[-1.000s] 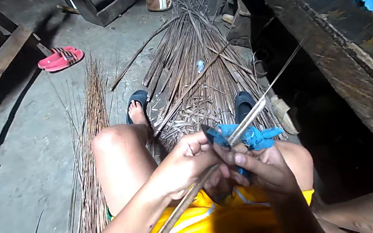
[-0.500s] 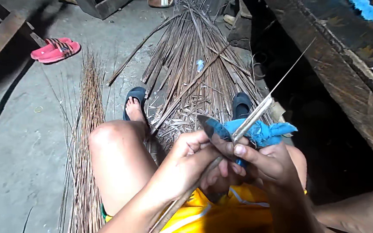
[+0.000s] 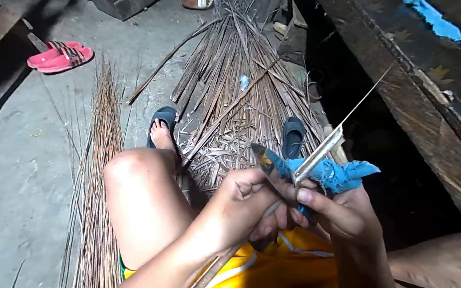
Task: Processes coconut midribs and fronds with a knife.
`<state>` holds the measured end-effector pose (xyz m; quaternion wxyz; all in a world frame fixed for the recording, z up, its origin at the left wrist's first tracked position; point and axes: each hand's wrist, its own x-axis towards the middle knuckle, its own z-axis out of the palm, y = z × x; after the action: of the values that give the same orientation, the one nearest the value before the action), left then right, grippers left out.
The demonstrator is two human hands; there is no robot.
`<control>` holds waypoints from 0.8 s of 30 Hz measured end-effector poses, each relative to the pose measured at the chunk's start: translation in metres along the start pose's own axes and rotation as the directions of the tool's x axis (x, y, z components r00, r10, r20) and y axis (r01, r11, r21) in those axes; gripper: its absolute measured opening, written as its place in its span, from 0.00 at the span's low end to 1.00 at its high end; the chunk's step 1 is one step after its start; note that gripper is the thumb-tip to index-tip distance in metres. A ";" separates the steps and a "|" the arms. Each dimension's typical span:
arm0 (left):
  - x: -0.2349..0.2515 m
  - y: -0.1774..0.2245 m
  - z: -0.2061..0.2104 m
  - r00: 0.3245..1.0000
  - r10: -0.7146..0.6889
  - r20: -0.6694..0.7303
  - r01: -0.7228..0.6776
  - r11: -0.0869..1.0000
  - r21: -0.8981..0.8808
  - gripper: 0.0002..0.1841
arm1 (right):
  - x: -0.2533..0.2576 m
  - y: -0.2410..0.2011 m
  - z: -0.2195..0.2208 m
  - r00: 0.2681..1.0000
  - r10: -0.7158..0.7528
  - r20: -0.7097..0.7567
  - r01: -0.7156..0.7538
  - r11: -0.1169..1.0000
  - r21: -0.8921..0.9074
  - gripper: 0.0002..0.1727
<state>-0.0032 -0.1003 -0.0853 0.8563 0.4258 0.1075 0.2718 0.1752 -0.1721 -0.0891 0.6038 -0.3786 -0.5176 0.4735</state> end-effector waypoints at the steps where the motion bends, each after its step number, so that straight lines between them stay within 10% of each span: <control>1: 0.000 -0.001 0.001 1.000 0.019 -0.003 -0.019 1.000 0.020 0.11 | 0.001 0.000 0.000 1.000 -0.005 -0.003 0.005 1.000 0.004 0.04; 16: -0.002 0.003 -0.003 0.994 0.111 -0.021 -0.110 0.994 0.016 0.10 | 0.019 -0.011 -0.001 1.000 0.015 -0.002 -0.015 0.999 -0.046 0.04; 24: 0.000 -0.004 0.003 0.925 0.372 -0.077 -0.263 0.772 0.579 0.13 | 0.014 -0.009 0.003 0.995 0.008 -0.096 -0.020 0.992 -0.122 0.04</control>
<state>-0.0006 -0.1039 -0.0865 0.6213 0.6417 0.1884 0.4083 0.1738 -0.1605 -0.0765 0.5999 -0.4408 -0.5138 0.4265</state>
